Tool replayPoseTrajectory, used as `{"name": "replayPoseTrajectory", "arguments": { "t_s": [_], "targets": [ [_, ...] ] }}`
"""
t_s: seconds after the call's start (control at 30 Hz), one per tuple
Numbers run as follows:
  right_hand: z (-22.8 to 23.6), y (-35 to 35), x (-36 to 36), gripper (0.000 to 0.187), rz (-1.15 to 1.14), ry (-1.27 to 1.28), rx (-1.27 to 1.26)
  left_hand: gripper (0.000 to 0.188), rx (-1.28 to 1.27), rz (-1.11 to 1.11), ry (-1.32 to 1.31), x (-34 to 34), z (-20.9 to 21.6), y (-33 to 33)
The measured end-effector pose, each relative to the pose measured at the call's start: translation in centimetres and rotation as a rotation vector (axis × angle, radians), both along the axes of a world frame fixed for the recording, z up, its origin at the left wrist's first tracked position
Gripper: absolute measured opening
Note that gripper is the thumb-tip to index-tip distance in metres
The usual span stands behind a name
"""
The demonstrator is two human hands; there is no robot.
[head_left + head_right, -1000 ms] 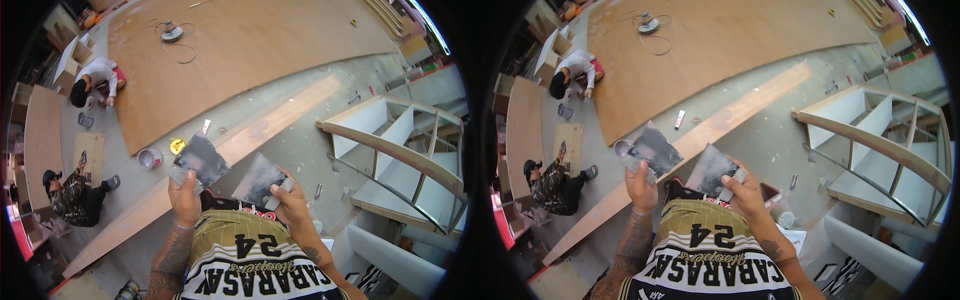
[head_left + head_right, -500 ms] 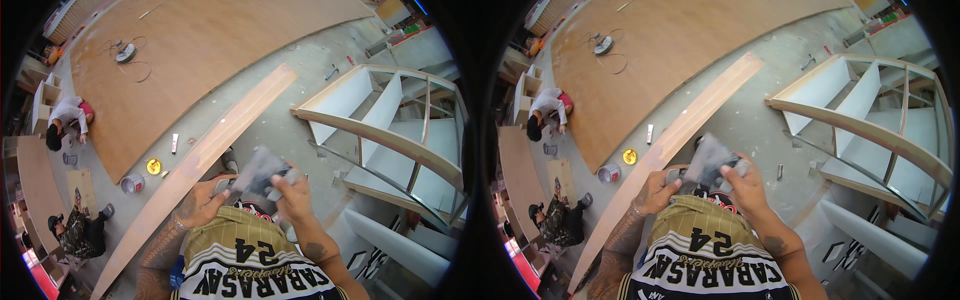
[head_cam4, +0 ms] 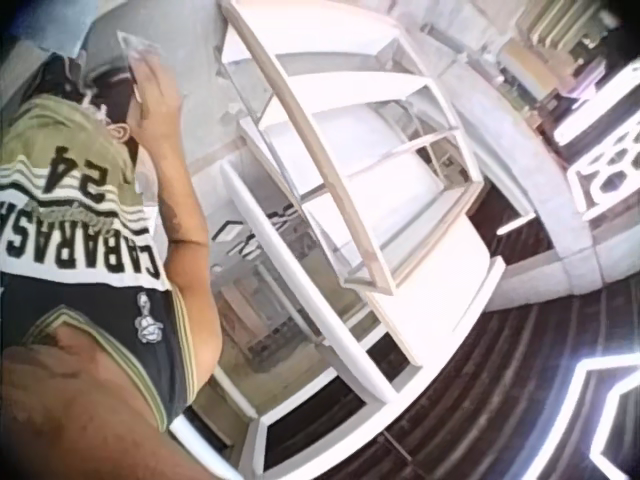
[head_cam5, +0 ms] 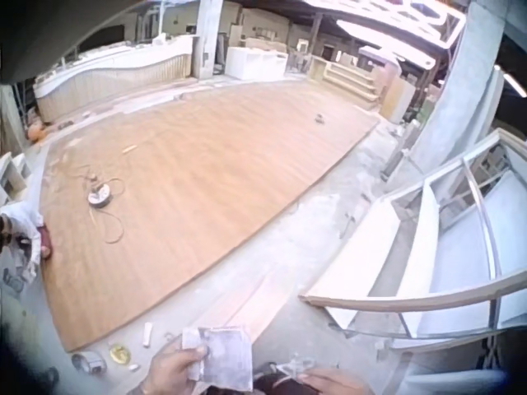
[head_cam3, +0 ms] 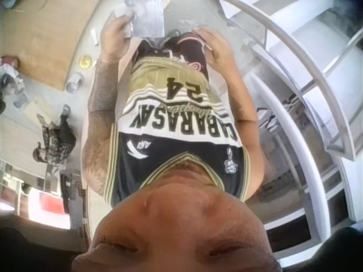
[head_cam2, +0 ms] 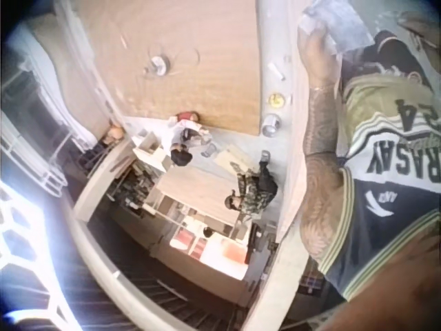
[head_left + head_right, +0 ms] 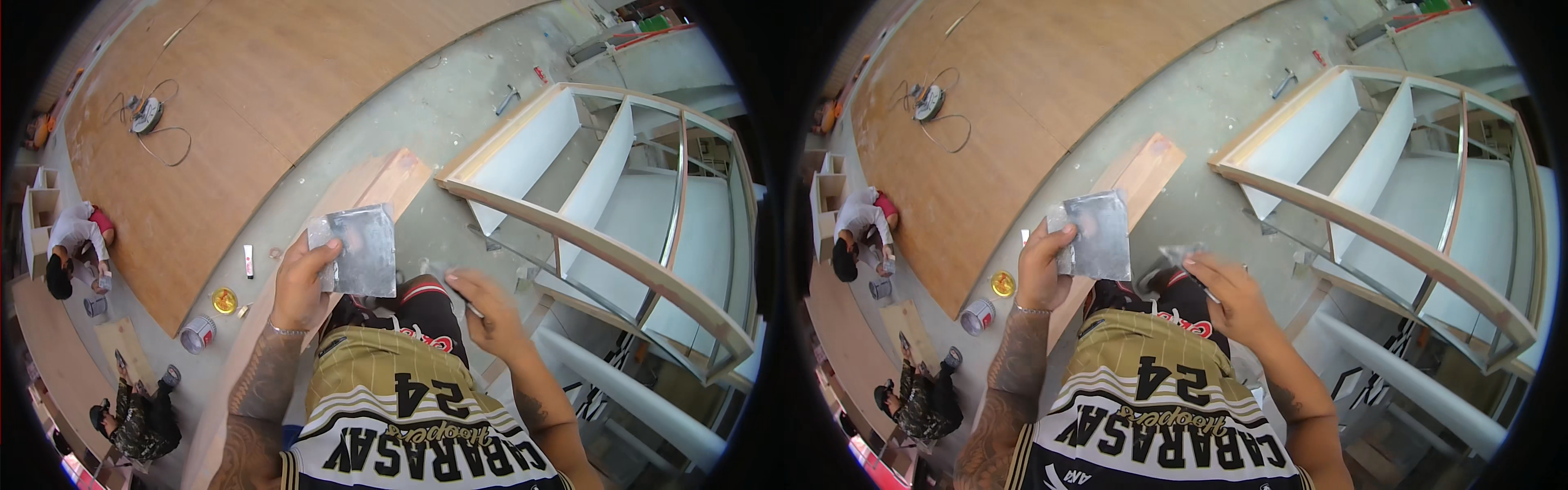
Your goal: Sanding the edges of a wooden board and applying putty using metal spreaders.
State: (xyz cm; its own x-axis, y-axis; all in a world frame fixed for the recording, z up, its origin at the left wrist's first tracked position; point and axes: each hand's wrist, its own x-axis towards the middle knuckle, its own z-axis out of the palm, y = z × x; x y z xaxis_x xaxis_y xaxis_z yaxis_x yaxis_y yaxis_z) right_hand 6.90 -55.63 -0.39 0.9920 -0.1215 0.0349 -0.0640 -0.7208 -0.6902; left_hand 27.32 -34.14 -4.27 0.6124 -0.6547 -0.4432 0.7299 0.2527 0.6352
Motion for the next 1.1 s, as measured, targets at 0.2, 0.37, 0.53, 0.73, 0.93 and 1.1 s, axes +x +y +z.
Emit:
{"name": "replayPoseTrajectory", "arguments": {
  "t_s": [0.2,0.37,0.53,0.73,0.93,1.1],
  "targets": [
    [0.5,-7.7,8.4,0.061,0.443,-0.016,-0.108,0.035,0.549,-0.269,-0.831,3.0,-2.4,-3.5],
    [-4.1,-18.5,11.9,0.057,0.332,0.140,0.460,0.034,0.216,0.749,-0.055,4.0,-3.9,-5.3],
    [-11.7,-25.1,15.5,0.055,0.154,0.276,0.815,0.037,0.617,1.077,-0.303,2.0,-8.6,-10.3],
    [-16.3,-23.6,18.5,0.060,0.244,0.319,1.031,0.041,1.285,1.177,-0.735,0.7,-12.9,-14.2],
    [-17.1,-22.2,19.3,0.055,0.313,0.511,0.946,0.041,1.443,1.157,-0.726,0.7,-13.2,-15.1],
    [-14.2,-21.1,18.3,0.063,0.383,0.233,0.743,0.045,1.465,1.152,-0.776,0.5,-13.7,-15.0]
  ]
}}
